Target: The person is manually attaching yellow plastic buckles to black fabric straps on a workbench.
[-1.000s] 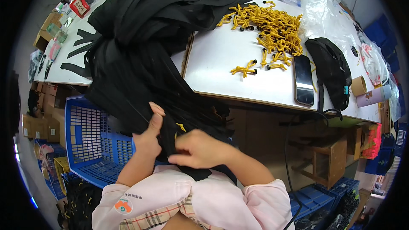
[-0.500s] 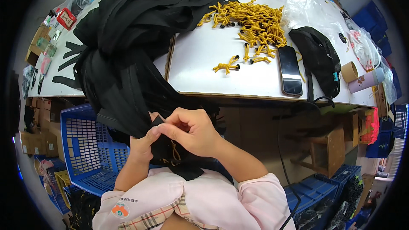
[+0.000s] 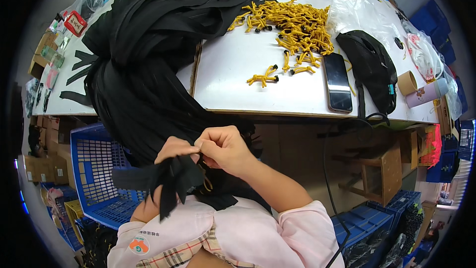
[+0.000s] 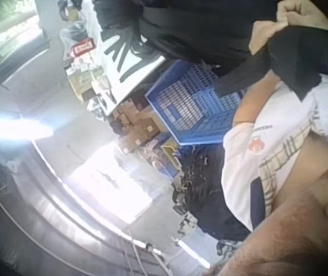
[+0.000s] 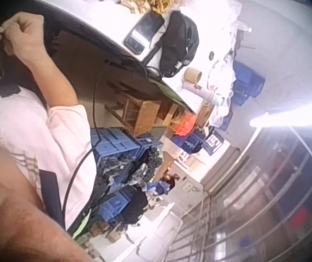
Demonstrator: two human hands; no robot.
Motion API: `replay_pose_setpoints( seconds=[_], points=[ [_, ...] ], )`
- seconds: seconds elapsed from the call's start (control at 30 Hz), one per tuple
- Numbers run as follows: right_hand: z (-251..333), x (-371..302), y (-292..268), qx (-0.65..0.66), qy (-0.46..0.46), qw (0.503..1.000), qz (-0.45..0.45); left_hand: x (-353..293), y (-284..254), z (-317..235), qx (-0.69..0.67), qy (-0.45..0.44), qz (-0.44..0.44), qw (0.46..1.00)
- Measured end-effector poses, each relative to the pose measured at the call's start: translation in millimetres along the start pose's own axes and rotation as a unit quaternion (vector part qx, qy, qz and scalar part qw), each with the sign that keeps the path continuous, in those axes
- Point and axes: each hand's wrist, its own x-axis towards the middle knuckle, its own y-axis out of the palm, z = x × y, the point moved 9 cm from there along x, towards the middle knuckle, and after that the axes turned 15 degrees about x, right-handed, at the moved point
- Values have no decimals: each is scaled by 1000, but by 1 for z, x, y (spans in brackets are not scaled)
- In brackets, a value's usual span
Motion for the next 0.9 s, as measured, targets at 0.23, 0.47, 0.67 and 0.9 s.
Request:
replay_pose_setpoints(
  seconds=[0.23,0.47,0.67,0.9],
  points=[
    [137,7,-86,-658,-344,622,-247,-13,25,49,-351,-364,-7,862],
    [129,26,-110,-654,-205,683,-253,-20,15,59,-245,-395,-49,884],
    [122,33,-104,-634,-198,715,-217,-23,9,60,-224,-398,-78,886],
    [124,13,-111,-427,-304,798,-297,-17,4,54,-173,-347,-83,918]
  ],
)
